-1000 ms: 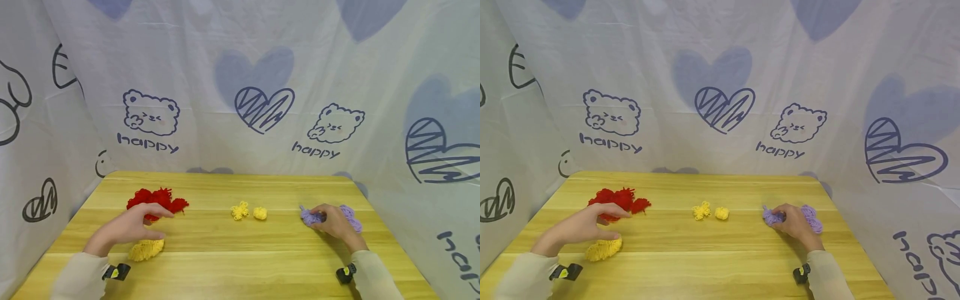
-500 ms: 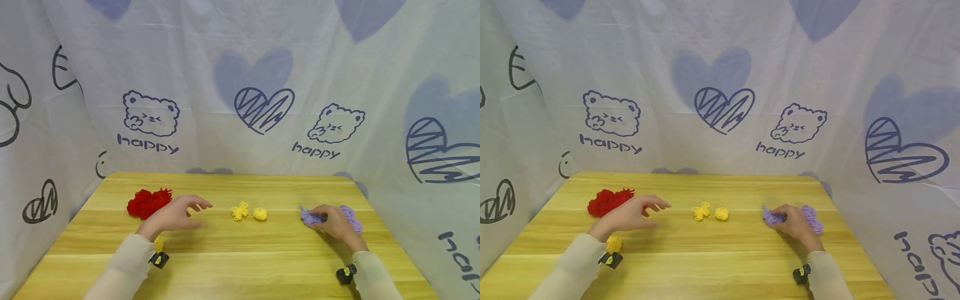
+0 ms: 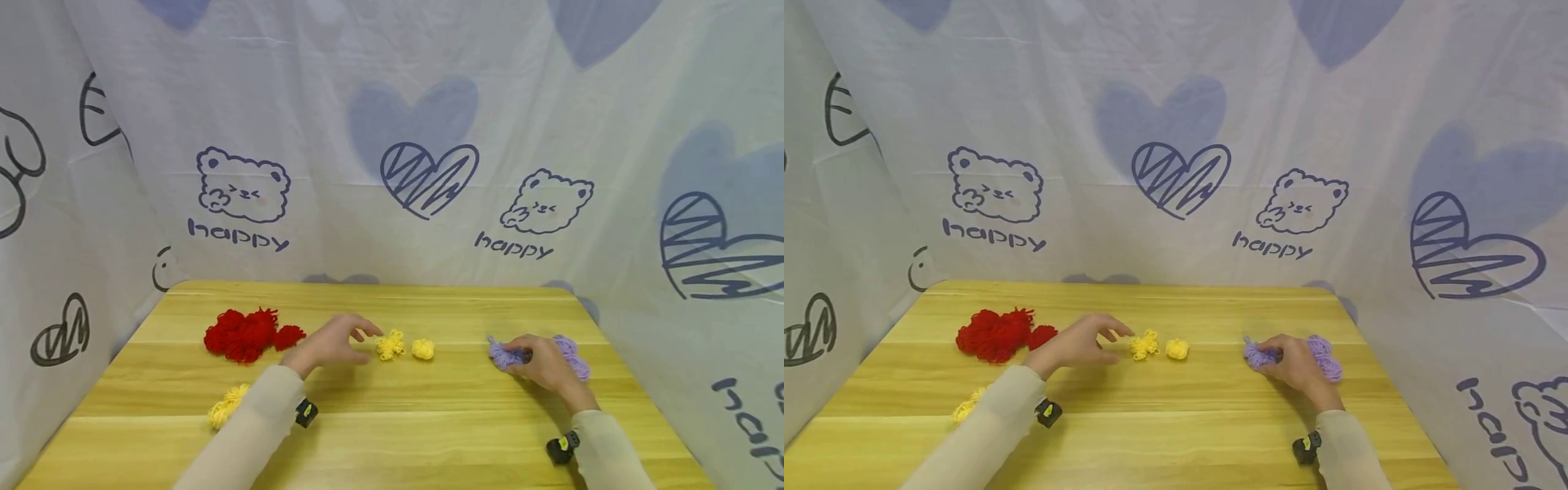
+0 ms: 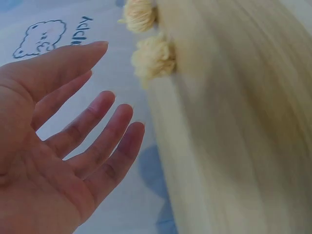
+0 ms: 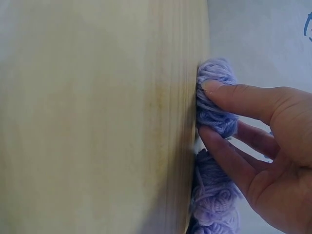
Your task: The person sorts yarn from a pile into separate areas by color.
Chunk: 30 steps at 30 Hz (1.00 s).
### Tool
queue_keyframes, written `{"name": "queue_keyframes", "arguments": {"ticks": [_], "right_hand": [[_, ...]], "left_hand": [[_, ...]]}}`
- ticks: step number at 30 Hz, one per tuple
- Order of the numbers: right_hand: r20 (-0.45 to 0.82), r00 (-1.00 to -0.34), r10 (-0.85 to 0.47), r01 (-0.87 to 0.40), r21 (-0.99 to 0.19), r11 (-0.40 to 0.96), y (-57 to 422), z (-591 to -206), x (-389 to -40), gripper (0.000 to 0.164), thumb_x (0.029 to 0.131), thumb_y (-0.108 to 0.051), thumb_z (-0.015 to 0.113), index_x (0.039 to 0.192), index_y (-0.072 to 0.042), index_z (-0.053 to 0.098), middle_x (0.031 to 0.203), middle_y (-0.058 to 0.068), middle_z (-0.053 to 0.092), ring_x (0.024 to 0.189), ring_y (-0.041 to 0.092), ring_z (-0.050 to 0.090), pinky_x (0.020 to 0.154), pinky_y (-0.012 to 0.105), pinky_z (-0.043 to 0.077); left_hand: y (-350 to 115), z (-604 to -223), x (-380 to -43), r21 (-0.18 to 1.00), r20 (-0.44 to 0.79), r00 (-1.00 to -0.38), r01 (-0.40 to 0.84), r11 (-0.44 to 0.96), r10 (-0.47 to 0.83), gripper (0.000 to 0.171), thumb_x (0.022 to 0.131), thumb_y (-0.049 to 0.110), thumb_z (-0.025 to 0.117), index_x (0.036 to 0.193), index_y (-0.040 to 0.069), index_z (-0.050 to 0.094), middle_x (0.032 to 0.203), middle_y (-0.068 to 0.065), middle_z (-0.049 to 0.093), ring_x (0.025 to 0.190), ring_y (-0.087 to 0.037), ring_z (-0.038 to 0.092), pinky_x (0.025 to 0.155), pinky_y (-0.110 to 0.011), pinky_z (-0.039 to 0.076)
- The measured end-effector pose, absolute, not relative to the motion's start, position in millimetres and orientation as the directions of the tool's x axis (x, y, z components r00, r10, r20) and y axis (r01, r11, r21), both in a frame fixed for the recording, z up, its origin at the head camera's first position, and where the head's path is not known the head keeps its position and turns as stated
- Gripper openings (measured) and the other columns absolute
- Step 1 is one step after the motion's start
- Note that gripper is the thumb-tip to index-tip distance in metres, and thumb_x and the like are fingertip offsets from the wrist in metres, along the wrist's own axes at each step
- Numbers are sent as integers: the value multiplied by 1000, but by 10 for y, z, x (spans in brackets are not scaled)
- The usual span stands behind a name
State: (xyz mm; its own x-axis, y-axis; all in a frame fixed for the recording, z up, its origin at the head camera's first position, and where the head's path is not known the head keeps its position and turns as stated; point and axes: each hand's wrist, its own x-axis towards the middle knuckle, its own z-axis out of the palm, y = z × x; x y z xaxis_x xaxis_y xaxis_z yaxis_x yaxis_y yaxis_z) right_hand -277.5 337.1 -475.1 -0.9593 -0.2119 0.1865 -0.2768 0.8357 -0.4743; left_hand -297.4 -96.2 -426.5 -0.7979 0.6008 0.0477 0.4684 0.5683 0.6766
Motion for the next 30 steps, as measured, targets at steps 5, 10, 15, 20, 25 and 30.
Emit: {"name": "queue_keyframes", "arguments": {"ticks": [5, 10, 15, 20, 25, 30], "right_hand": [[184, -960, -213, -276, -471, 838, 3353, -4747, -2776, 32, 80, -5, 86, 112, -5, 79, 118, 20, 75, 110, 39, 69, 95, 56, 57], [180, -961, -210, -272, -470, 840, 3337, -4743, -2777, 32, 80, -6, 86, 112, -5, 79, 118, 21, 74, 111, 40, 69, 96, 56, 56], [162, -965, -206, -259, -473, 842, 3316, -4724, -2779, 34, 81, -6, 86, 114, -5, 78, 120, 21, 74, 112, 40, 69, 97, 57, 56], [140, -968, -209, -251, -482, 840, 3310, -4699, -2778, 34, 81, -7, 86, 115, -6, 78, 122, 21, 73, 114, 41, 67, 98, 57, 55], [135, -968, -213, -252, -486, 837, 3330, -4711, -2781, 34, 81, -7, 86, 114, -7, 78, 123, 22, 73, 113, 40, 67, 97, 57, 55], [122, -972, -203, -236, -488, 840, 3350, -4729, -2777, 33, 82, -7, 85, 114, -7, 78, 123, 23, 72, 112, 40, 68, 97, 58, 55]], "left_hand": [[-855, -4367, -3002, 688, 55, -817, 448, 571, 575, 46, 88, 5, 79, 133, 8, 68, 137, -11, 67, 121, -37, 63, 101, -51, 56], [-760, -4421, -3031, 680, 77, -830, 449, 580, 552, 47, 87, 5, 81, 132, 9, 70, 137, -11, 67, 122, -37, 62, 101, -51, 55], [-672, -4469, -3065, 678, 72, -854, 420, 603, 515, 48, 86, 7, 82, 132, 12, 69, 139, -10, 65, 126, -38, 60, 104, -52, 53], [-608, -4506, -3090, 667, 77, -863, 417, 618, 499, 46, 86, 7, 82, 131, 11, 71, 137, -11, 66, 126, -38, 59, 106, -52, 52], [-573, -4538, -3103, 673, 67, -865, 407, 618, 497, 43, 88, 7, 81, 129, 12, 72, 136, -12, 66, 124, -38, 61, 104, -52, 53], [-563, -4584, -3106, 698, 36, -873, 370, 613, 486, 41, 90, 7, 79, 129, 14, 72, 138, -13, 64, 126, -39, 60, 106, -53, 52]]}}
